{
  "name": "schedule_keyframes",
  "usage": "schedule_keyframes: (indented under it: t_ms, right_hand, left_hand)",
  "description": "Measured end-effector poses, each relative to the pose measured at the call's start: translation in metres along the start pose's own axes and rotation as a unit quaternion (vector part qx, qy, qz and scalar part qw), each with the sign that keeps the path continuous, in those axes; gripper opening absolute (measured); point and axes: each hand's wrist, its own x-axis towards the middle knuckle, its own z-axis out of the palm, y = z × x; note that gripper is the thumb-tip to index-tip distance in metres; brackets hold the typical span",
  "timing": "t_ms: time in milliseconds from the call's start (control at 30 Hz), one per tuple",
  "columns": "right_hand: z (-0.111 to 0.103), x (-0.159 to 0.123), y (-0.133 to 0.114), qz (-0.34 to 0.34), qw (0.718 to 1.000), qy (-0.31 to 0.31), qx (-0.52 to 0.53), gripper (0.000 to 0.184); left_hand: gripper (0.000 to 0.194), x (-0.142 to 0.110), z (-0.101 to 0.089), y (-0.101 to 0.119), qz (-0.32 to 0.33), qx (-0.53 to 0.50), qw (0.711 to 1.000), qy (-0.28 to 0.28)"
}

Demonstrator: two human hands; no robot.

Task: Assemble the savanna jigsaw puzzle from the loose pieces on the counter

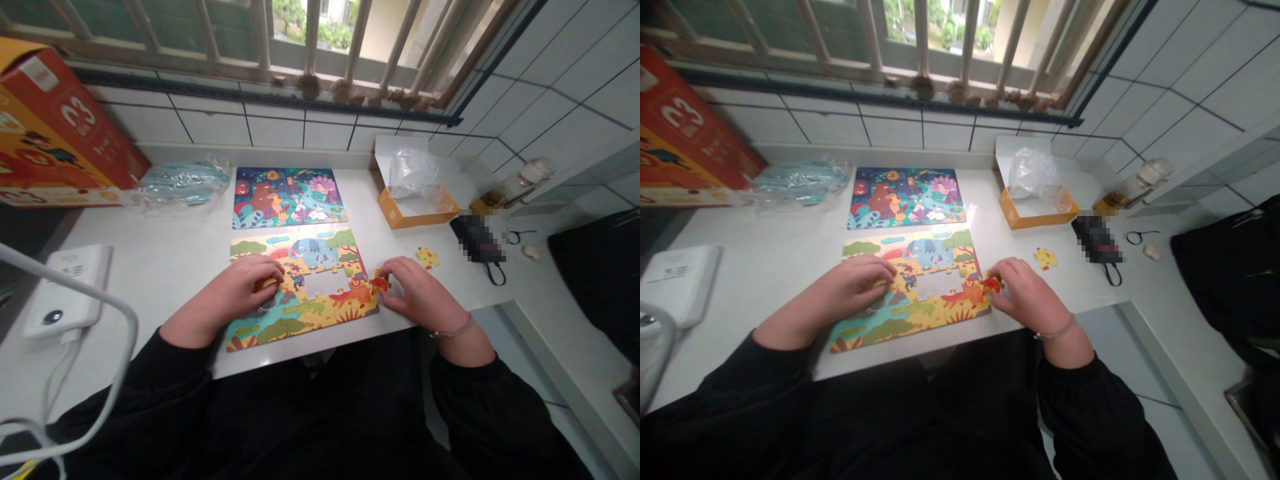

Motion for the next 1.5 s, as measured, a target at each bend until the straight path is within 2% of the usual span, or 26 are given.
schedule_keyframes:
  t_ms: [167, 333, 500, 667, 767, 900, 967, 1033, 1100, 1167, 1233, 1333, 1400, 1500]
  right_hand:
    - [0.031, 0.042, -0.032, -0.059, 0.997, -0.033, 0.036, 0.031]
    - [0.051, 0.061, -0.033, -0.104, 0.991, -0.049, 0.071, 0.026]
    - [0.056, 0.056, -0.031, -0.117, 0.99, -0.028, 0.071, 0.023]
    - [0.06, 0.041, -0.045, -0.073, 0.996, -0.017, 0.04, 0.021]
    - [0.066, 0.03, -0.054, -0.048, 0.999, -0.01, 0.023, 0.027]
    - [0.071, 0.015, -0.059, -0.049, 0.998, -0.035, 0.0, 0.042]
    - [0.068, 0.009, -0.052, -0.053, 0.998, -0.033, -0.003, 0.044]
    - [0.058, 0.003, -0.034, -0.026, 0.999, 0.016, -0.02, 0.04]
    - [0.044, -0.003, -0.004, 0.048, 0.991, 0.101, -0.068, 0.036]
    - [0.029, -0.011, 0.032, 0.15, 0.966, 0.161, -0.139, 0.037]
    - [0.017, -0.018, 0.065, 0.241, 0.942, 0.145, -0.185, 0.044]
    - [0.007, -0.024, 0.096, 0.308, 0.93, 0.083, -0.18, 0.05]
    - [0.005, -0.024, 0.102, 0.317, 0.932, 0.07, -0.162, 0.046]
    - [0.005, -0.021, 0.097, 0.317, 0.936, 0.086, -0.128, 0.042]
  left_hand:
    - [0.014, 0.001, -0.001, 0.001, -0.002, 0.001, 1.0, -0.003]
    - [0.013, 0.0, 0.001, 0.0, -0.006, 0.0, 1.0, -0.009]
    - [0.013, -0.001, 0.001, 0.0, 0.003, 0.005, 1.0, -0.016]
    - [0.013, 0.0, 0.0, 0.001, 0.003, 0.008, 1.0, -0.014]
    - [0.013, 0.0, -0.001, 0.0, 0.001, 0.005, 1.0, -0.011]
    - [0.013, -0.001, 0.0, 0.0, 0.0, 0.004, 1.0, -0.012]
    - [0.014, -0.001, -0.001, 0.0, -0.001, 0.005, 1.0, -0.008]
    - [0.014, -0.001, -0.002, 0.001, -0.005, 0.005, 1.0, -0.006]
    - [0.014, -0.001, -0.002, 0.002, -0.009, 0.006, 1.0, -0.008]
    - [0.015, -0.001, -0.003, 0.002, -0.009, 0.006, 1.0, -0.007]
    - [0.015, -0.001, -0.003, 0.002, -0.007, 0.008, 1.0, -0.003]
    - [0.015, -0.001, -0.002, 0.0, -0.01, 0.01, 1.0, 0.002]
    - [0.015, -0.002, -0.002, 0.0, -0.008, 0.009, 1.0, 0.0]
    - [0.014, -0.002, -0.001, -0.001, -0.006, 0.009, 1.0, -0.002]
